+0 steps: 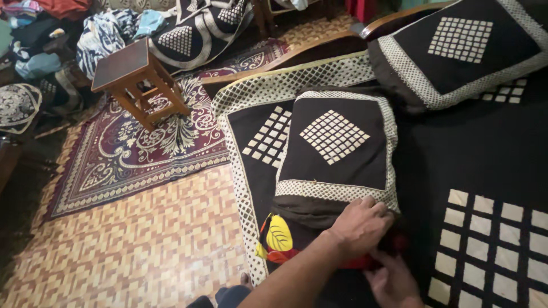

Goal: The person folds a light blue pillowcase and places it on a bed. They then pick up a dark pillowcase, insert a colorful pillow insert into it, and adjust the fabric to fit the insert properly.

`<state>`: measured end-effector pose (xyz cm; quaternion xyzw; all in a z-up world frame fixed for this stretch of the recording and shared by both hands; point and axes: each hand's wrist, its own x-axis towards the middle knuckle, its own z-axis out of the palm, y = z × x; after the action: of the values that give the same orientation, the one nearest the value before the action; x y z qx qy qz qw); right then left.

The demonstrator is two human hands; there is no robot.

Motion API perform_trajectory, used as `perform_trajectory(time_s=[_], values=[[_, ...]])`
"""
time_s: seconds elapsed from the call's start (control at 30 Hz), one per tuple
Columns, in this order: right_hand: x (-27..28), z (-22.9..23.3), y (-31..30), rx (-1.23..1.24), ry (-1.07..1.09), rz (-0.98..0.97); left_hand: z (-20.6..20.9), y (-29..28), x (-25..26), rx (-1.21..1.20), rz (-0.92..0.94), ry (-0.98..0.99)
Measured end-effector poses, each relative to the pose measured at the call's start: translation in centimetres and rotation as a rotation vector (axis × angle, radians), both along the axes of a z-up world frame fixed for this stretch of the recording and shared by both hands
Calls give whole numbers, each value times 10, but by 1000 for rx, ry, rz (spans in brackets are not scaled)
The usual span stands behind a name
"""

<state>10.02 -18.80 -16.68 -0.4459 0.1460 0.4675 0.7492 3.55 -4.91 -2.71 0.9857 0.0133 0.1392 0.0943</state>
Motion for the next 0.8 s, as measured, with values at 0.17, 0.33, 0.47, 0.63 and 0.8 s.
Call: perform_trajectory(time_s=[0.17,0.33,0.47,0.63,0.8], values=[[-24,-9,24,-133,-171,-95,6,1,9,-178,16,58],[-27,-8,18,-69,-593,-150,23,-7,15,-234,-32,12],[-14,-19,24,-583,-1402,-38,23,-28,14,-220,-92,-62],[38,-38,41,-329,-1032,-76,14,-42,22,-307,-69,-110],[75,-37,35,-20,-419,-197,21,-13,12,-223,60,-53]])
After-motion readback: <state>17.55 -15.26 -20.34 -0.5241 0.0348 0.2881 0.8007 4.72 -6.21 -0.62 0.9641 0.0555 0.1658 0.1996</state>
